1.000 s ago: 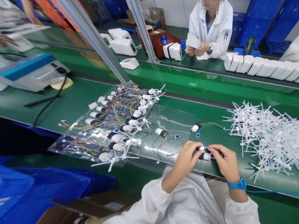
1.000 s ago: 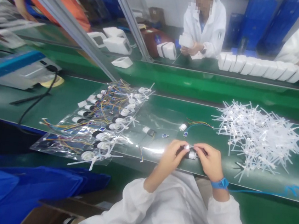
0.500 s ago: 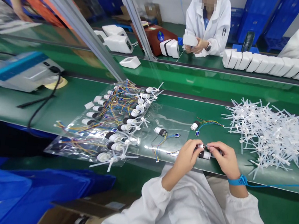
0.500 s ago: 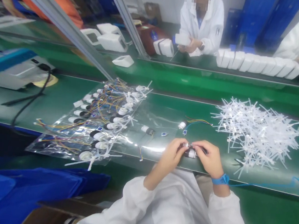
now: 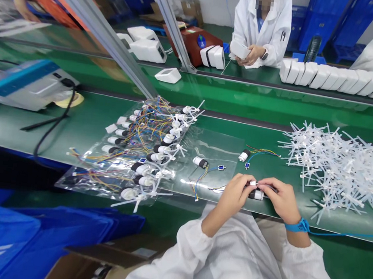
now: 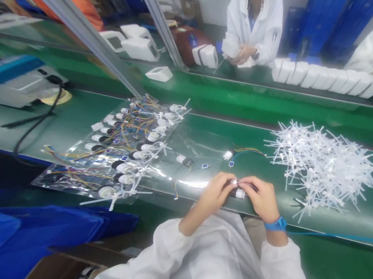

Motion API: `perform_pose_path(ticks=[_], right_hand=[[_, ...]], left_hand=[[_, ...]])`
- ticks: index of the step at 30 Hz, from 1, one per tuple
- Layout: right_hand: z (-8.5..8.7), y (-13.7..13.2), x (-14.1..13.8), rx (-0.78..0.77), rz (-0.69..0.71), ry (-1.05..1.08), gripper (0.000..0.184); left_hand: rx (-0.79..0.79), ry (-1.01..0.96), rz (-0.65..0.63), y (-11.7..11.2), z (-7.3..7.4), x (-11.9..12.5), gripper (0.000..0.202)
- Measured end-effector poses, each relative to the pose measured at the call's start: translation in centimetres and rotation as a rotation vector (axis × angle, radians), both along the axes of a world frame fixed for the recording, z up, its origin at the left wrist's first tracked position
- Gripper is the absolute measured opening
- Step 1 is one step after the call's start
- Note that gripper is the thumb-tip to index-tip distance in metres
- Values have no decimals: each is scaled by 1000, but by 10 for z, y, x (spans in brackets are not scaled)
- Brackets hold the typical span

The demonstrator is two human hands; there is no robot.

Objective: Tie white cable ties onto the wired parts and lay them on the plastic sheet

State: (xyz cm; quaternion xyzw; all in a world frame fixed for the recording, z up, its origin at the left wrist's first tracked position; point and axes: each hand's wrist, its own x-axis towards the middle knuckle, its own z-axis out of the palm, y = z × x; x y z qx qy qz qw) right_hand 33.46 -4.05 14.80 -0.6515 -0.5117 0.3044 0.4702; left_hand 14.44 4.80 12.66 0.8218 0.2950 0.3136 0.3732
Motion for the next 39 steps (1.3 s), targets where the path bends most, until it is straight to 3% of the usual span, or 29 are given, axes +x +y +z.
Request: perform_pose_path(ticks=[23, 32, 39], right_hand=[[-5, -2, -3, 44, 38, -158, 16], [-1, -3, -3, 12, -8, -71, 15], [-3, -4, -5, 64, 4, -170, 15]], left_hand=[[166, 37, 30, -6, -9, 1, 16], [63, 8, 70, -7, -4, 0, 14], [96, 16, 50, -8, -8, -3, 19]])
